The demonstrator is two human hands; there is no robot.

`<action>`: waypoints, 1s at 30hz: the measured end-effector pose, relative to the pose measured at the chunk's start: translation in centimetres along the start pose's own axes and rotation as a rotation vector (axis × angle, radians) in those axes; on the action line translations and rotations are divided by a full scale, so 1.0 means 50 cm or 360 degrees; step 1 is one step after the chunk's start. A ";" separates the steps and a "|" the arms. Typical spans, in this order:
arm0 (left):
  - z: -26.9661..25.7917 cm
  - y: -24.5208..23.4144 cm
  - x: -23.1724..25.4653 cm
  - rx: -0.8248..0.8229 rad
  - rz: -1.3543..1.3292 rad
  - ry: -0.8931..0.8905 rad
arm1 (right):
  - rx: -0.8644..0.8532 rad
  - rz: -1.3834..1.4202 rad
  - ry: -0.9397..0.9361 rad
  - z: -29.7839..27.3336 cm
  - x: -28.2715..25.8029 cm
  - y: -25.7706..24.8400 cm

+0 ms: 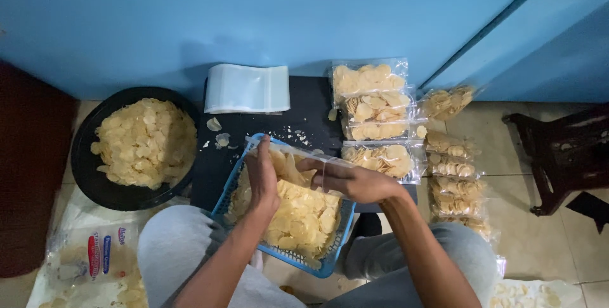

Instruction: Manually filling plastic bags with chips from a basket

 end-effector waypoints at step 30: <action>0.047 0.003 -0.059 -0.0110 -0.0565 -0.0899 | 0.0777 -0.0574 -0.0436 -0.113 -0.203 -0.083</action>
Point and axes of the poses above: each hand's wrist, its own z-axis towards the middle knuckle, its own y-axis out of the palm, x = y × z, the point moved 10 cm from there along z, towards the middle knuckle, and after that the axes turned 14 degrees about -z, right-handed, at the moved point
